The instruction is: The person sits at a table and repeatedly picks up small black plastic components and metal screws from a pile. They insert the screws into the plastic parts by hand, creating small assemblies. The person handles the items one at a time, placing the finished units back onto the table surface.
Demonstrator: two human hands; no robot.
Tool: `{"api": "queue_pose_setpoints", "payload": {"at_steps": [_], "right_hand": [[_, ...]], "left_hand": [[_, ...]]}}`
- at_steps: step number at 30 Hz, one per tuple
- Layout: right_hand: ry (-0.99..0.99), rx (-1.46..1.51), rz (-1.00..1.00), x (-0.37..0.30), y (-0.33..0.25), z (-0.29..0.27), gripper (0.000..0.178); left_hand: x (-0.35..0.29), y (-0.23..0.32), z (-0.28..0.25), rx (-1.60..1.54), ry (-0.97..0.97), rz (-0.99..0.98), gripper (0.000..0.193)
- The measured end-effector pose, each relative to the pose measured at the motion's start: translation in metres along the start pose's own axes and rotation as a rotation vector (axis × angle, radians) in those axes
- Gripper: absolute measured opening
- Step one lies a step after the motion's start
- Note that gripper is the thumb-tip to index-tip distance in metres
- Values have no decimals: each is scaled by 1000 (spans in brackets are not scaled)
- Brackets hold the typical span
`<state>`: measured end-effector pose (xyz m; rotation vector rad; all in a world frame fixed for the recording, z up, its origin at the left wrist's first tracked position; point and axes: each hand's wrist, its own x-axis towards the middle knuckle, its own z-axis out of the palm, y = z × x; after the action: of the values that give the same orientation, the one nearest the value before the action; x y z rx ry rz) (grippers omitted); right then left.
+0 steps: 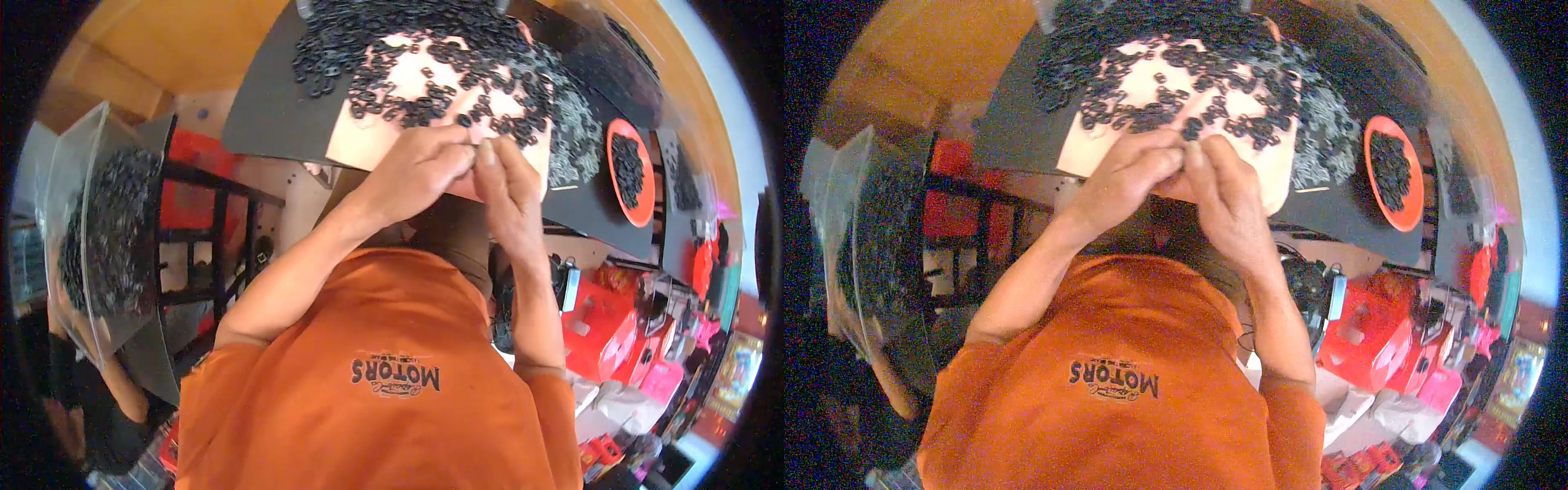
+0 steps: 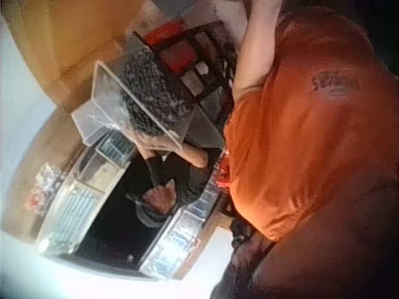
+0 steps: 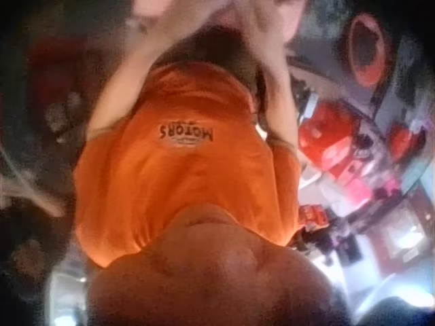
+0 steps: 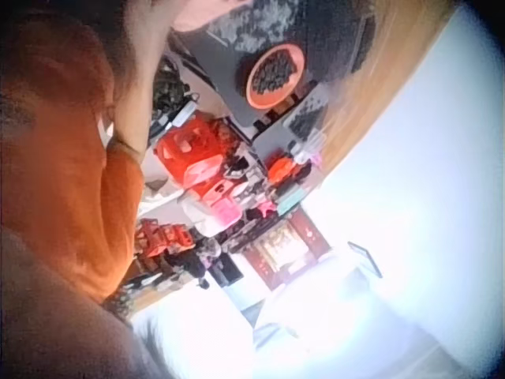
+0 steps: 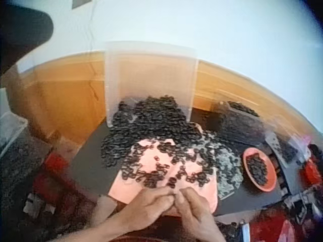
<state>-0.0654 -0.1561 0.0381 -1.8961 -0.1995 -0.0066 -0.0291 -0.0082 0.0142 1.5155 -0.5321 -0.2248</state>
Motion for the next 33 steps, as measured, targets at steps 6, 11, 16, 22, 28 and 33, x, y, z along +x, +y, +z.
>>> {"api": "queue_pose_setpoints", "payload": {"at_steps": [6, 11, 16, 22, 28, 33], "right_hand": [[111, 123, 22, -8, 18, 0, 22], [185, -40, -103, -9, 8, 7, 26], [283, 32, -111, -10, 28, 3, 21], [257, 319, -9, -4, 29, 11, 17], [148, -88, -33, -13, 11, 12, 24], [175, 131, -27, -19, 15, 9, 24]], "left_hand": [[-3, -4, 8, -176, -97, -53, 20], [0, -11, 14, -218, -15, -24, 22], [2, -7, 20, -37, 74, 81, 25], [10, -15, 23, 110, 273, 240, 23], [-3, -8, 17, 161, 281, 163, 24], [-10, 1, 27, 164, 240, 154, 27]]}}
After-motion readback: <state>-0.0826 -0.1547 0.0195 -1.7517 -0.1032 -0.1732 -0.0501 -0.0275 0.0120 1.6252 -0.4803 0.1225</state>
